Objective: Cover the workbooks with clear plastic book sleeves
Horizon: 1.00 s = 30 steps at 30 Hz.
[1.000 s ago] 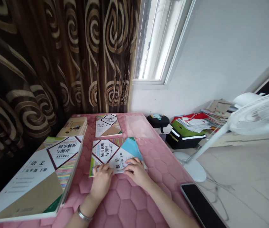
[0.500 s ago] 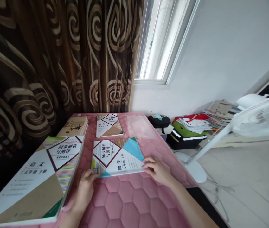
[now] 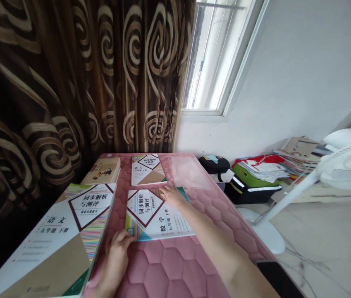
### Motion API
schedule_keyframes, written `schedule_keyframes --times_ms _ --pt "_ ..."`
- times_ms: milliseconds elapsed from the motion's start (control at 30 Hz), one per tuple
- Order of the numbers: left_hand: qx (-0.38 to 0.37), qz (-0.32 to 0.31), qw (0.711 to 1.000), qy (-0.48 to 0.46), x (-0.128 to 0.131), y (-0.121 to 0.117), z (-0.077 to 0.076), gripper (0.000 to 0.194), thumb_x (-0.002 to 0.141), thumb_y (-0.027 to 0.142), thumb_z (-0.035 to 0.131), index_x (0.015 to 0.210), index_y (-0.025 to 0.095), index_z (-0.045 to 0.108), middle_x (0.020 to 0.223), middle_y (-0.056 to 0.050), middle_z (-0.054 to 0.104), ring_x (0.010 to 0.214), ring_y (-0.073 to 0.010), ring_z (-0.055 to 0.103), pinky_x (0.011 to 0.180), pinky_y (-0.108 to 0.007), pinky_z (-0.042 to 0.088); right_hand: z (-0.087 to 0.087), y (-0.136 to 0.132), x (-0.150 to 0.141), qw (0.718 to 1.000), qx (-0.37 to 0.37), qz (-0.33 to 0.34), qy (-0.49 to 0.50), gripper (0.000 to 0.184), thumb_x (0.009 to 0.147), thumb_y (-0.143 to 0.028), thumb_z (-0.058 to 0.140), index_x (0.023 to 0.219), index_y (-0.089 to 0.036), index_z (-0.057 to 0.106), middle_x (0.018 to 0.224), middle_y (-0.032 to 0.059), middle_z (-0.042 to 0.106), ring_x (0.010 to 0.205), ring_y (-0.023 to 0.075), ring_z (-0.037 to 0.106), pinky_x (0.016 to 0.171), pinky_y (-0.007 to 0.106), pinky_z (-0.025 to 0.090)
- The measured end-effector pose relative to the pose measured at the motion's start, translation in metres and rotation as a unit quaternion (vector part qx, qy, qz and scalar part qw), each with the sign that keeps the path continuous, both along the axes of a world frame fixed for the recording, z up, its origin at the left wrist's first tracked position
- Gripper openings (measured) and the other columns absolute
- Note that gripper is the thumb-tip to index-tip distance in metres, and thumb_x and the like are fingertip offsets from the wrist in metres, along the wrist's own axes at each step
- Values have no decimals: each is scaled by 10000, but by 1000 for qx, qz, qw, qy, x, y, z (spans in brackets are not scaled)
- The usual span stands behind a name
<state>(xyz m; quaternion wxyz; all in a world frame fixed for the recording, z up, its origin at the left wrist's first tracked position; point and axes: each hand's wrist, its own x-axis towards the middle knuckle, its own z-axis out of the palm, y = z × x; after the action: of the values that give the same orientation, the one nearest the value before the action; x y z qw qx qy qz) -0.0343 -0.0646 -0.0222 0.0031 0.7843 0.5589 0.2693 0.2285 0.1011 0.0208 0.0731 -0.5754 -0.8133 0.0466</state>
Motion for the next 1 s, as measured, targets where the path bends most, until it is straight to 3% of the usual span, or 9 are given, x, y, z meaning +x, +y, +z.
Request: schedule_keyframes --times_ms 133,300,533,600,733,867,1000 --pt "-32 37 998 31 3 -5 7 578 790 -40 341 988 308 757 954 -41 706 919 -202 631 852 -379 462 5 1 -1 1000 2 -23 -11 423 961 -296 451 1352 -154 531 1426 143 494 1350 265 394 1073 363 328" --pt "-67 86 990 85 8 -12 27 567 781 -60 352 1019 275 743 1069 -42 704 1004 -217 607 936 -413 399 9 -24 16 997 -5 -70 -21 382 939 -350 505 1226 -119 606 1323 193 570 1253 301 492 1015 375 365" --pt "-43 158 970 178 34 -5 37 514 873 21 326 1167 236 688 1250 -66 665 1189 -289 534 1043 -543 317 1 -77 61 986 -75 -145 14 372 892 -505 559 952 -156 674 950 116 726 912 234 673 720 268 433" --pt "-62 178 962 196 47 6 39 472 918 93 311 1170 223 688 1277 -80 651 1240 -327 499 1044 -593 302 -3 -93 67 981 -94 -167 32 412 903 -546 514 896 -166 675 904 101 730 858 227 682 668 265 418" --pt "-108 176 958 201 73 44 40 421 962 266 335 1168 163 687 1339 -133 601 1346 -395 378 1064 -679 225 -7 -121 63 979 -50 -196 18 460 947 -540 420 882 -160 670 862 115 737 875 253 690 687 284 422" --pt "-141 161 962 168 87 88 34 456 953 250 345 1351 165 550 1513 -145 406 1405 -393 294 1081 -688 206 -9 -131 48 967 -53 -247 36 473 979 -500 351 953 -143 661 910 146 738 885 265 700 669 290 443" --pt "-107 133 979 115 92 112 30 483 964 199 295 1403 109 474 1500 -197 405 1393 -377 329 1079 -703 194 -9 -130 39 952 -52 -297 50 490 980 -507 333 986 -145 664 933 168 734 885 280 704 670 308 468"
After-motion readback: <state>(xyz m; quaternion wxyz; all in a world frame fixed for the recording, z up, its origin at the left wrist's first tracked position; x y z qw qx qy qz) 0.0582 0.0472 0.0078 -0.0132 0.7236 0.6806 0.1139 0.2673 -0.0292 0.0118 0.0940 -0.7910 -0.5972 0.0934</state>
